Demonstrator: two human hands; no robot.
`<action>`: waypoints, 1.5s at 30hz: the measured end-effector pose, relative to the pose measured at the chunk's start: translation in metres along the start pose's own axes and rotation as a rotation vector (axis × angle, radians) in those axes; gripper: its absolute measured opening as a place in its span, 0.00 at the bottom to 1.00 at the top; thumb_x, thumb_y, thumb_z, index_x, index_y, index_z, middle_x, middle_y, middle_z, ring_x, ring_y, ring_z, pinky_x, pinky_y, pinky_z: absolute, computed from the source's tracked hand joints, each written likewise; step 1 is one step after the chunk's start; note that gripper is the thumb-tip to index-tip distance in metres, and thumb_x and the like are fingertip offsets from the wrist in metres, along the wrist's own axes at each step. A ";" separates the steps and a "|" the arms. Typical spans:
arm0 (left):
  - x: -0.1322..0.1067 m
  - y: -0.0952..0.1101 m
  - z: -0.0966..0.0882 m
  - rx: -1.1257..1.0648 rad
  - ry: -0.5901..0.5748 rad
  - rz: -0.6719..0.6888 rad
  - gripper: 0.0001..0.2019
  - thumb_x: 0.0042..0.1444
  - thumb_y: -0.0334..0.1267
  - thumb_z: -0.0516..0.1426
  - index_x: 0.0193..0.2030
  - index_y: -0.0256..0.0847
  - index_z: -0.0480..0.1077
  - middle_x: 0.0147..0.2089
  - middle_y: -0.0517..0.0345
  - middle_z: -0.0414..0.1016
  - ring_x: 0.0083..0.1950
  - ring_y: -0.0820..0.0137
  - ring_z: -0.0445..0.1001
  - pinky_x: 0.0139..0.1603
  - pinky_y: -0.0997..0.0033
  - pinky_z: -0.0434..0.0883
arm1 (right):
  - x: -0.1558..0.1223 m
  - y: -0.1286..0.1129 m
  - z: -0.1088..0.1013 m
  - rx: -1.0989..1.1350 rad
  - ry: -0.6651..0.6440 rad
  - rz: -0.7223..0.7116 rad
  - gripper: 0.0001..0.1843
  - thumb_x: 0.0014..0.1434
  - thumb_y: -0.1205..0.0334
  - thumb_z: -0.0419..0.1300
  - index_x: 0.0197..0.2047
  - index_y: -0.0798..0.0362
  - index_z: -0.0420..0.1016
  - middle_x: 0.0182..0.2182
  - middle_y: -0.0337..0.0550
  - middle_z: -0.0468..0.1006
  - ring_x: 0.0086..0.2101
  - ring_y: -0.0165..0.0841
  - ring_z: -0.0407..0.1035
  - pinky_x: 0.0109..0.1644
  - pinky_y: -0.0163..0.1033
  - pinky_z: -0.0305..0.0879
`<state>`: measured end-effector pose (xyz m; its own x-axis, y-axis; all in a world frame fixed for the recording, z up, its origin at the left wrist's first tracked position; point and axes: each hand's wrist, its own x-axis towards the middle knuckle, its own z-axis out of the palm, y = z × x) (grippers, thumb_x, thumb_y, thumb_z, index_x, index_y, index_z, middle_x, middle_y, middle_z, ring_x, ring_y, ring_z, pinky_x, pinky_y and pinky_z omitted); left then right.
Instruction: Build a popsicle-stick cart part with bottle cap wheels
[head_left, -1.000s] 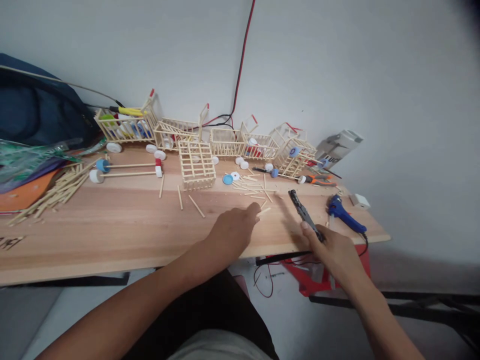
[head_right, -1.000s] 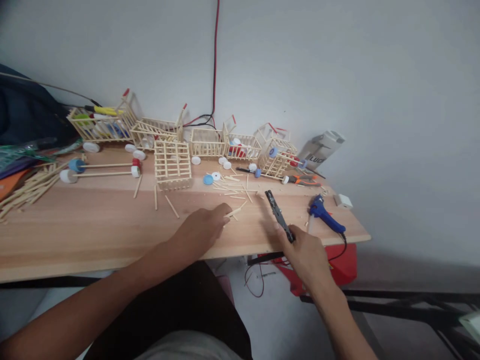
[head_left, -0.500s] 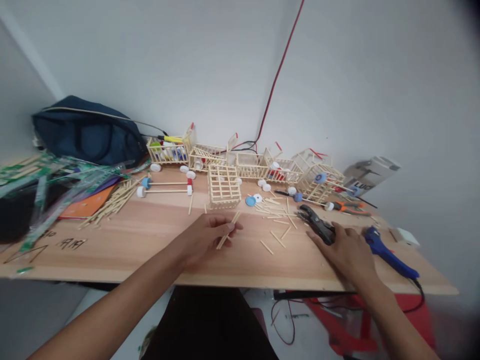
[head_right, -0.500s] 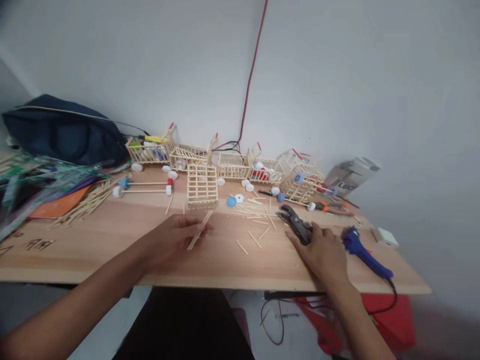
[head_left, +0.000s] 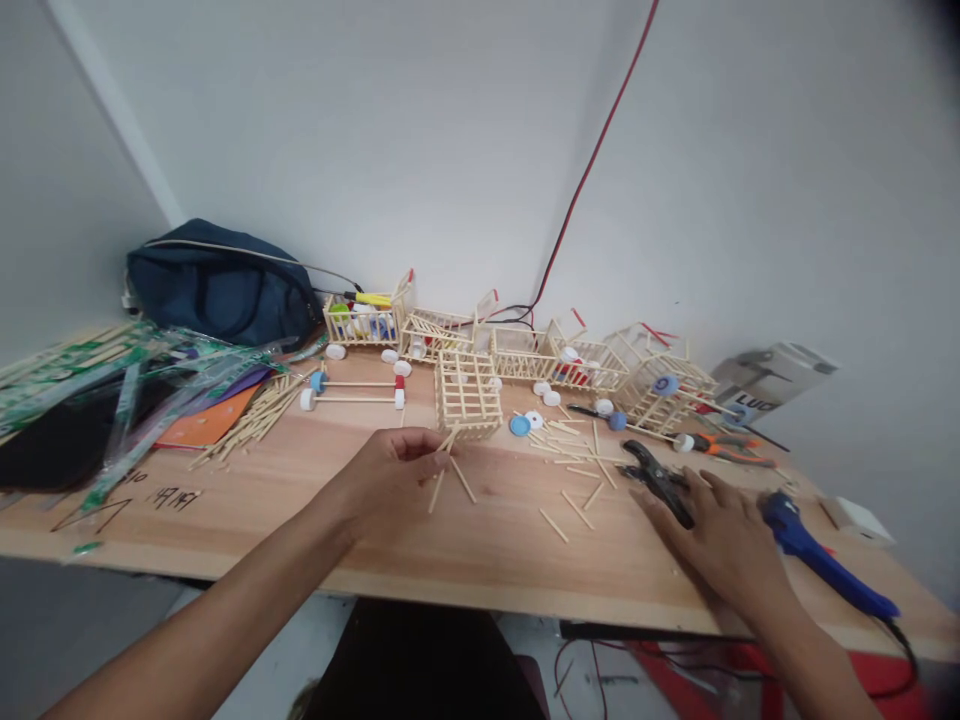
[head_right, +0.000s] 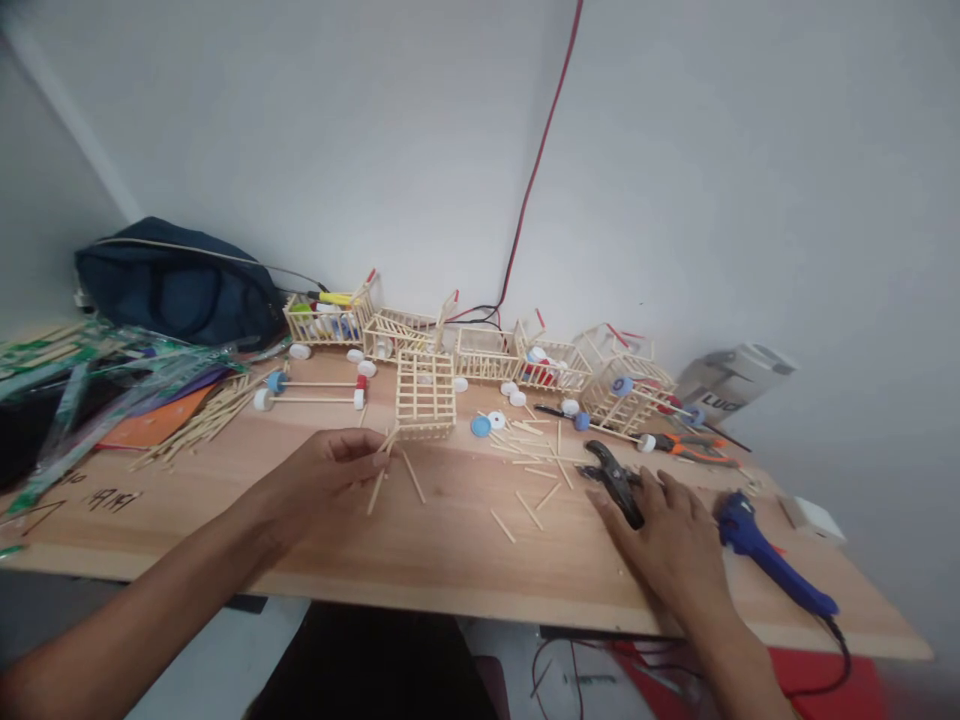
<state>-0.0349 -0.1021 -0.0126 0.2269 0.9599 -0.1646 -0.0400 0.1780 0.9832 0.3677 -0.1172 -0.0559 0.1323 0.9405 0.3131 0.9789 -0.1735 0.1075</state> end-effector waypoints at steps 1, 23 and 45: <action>0.001 0.001 0.001 -0.011 -0.026 0.006 0.16 0.45 0.47 0.64 0.33 0.35 0.74 0.24 0.64 0.65 0.24 0.80 0.56 0.25 0.79 0.53 | 0.001 -0.001 -0.004 -0.006 0.002 -0.007 0.38 0.57 0.37 0.46 0.54 0.62 0.70 0.55 0.64 0.70 0.57 0.55 0.61 0.60 0.56 0.57; 0.051 0.054 0.023 -0.002 -0.071 0.109 0.18 0.39 0.47 0.68 0.28 0.35 0.70 0.19 0.68 0.62 0.18 0.83 0.49 0.19 0.77 0.45 | 0.039 -0.182 -0.077 1.434 -0.497 -0.258 0.13 0.54 0.52 0.62 0.32 0.54 0.74 0.27 0.39 0.76 0.25 0.26 0.65 0.30 0.33 0.62; 0.050 0.041 0.021 0.193 -0.122 0.301 0.10 0.52 0.41 0.60 0.28 0.35 0.74 0.26 0.60 0.73 0.28 0.75 0.68 0.30 0.77 0.63 | 0.038 -0.194 -0.061 1.468 -0.558 -0.297 0.14 0.58 0.50 0.61 0.30 0.53 0.69 0.22 0.36 0.69 0.23 0.26 0.61 0.27 0.33 0.55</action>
<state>-0.0046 -0.0512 0.0208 0.3481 0.9280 0.1327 0.0593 -0.1630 0.9848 0.1735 -0.0659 -0.0072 -0.3664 0.9294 0.0441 0.2293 0.1361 -0.9638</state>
